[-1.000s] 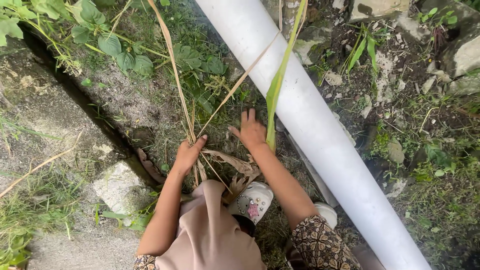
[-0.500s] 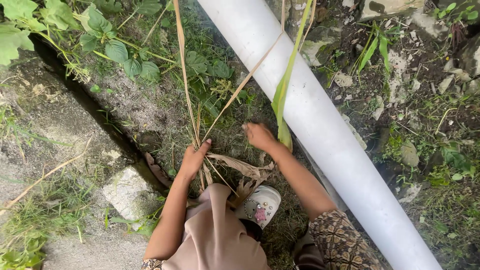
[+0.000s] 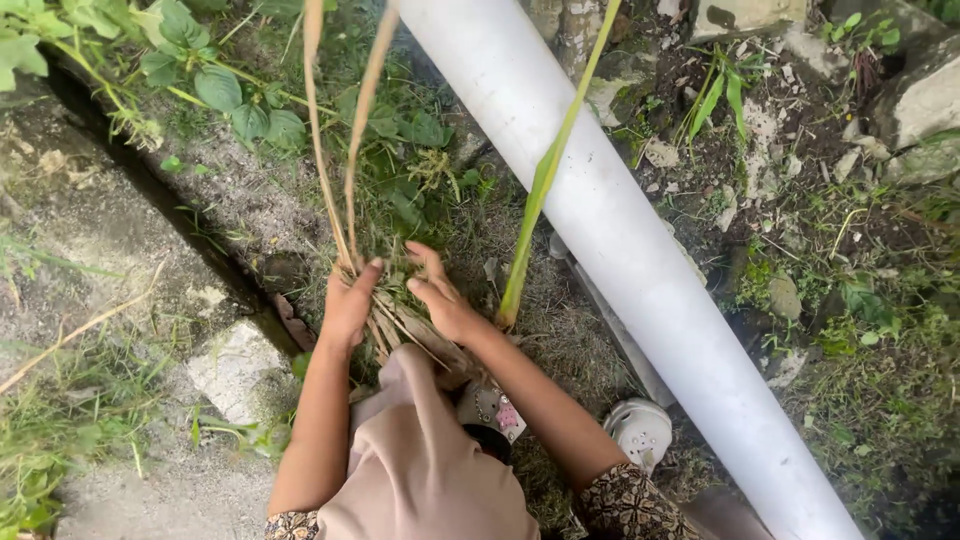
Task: Pulling out weeds and dry grass from a patch of ground next to a wall.
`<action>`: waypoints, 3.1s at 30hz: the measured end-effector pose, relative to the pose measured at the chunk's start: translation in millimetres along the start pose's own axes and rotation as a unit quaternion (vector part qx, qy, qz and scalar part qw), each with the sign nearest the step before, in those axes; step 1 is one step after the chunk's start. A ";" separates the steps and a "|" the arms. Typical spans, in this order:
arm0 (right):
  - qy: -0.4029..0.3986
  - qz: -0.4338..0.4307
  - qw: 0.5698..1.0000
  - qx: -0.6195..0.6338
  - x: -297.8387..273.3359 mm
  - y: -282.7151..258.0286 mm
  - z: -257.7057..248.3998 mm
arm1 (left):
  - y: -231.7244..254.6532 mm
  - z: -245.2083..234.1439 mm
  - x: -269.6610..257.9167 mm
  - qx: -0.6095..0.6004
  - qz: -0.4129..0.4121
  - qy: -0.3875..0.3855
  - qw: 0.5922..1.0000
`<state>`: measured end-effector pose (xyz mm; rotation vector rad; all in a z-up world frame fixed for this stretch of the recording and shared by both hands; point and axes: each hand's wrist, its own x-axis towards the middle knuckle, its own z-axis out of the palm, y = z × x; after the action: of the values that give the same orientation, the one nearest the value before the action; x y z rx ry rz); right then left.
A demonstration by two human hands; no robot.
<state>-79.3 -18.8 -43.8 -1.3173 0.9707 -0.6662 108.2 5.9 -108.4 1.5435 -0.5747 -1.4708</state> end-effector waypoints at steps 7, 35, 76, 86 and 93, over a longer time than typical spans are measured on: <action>-0.054 0.038 0.977 -0.204 25.0 4.5 -15.5 | 32.1 -57.0 -6.2 -0.014 0.063 0.104 0.992; 0.094 0.075 0.962 -0.245 9.2 -52.9 -23.4 | 41.8 10.5 -12.8 0.130 0.044 0.022 0.990; -0.334 -0.158 0.670 -0.644 -99.6 -323.1 280.1 | 154.8 -177.0 -352.3 0.531 0.219 0.333 0.748; -0.143 -0.217 0.743 -0.617 -164.2 -417.3 93.6 | 288.0 -18.4 -344.7 0.560 0.495 0.108 0.655; -0.060 -0.153 0.770 -0.617 -177.7 -358.5 -39.2 | 288.4 99.3 -249.8 0.607 0.473 -0.219 0.600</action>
<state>-154.1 55.5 344.2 -2.6909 1.1157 -0.0723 38.3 43.3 277.9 1.1890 -2.6109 -0.4081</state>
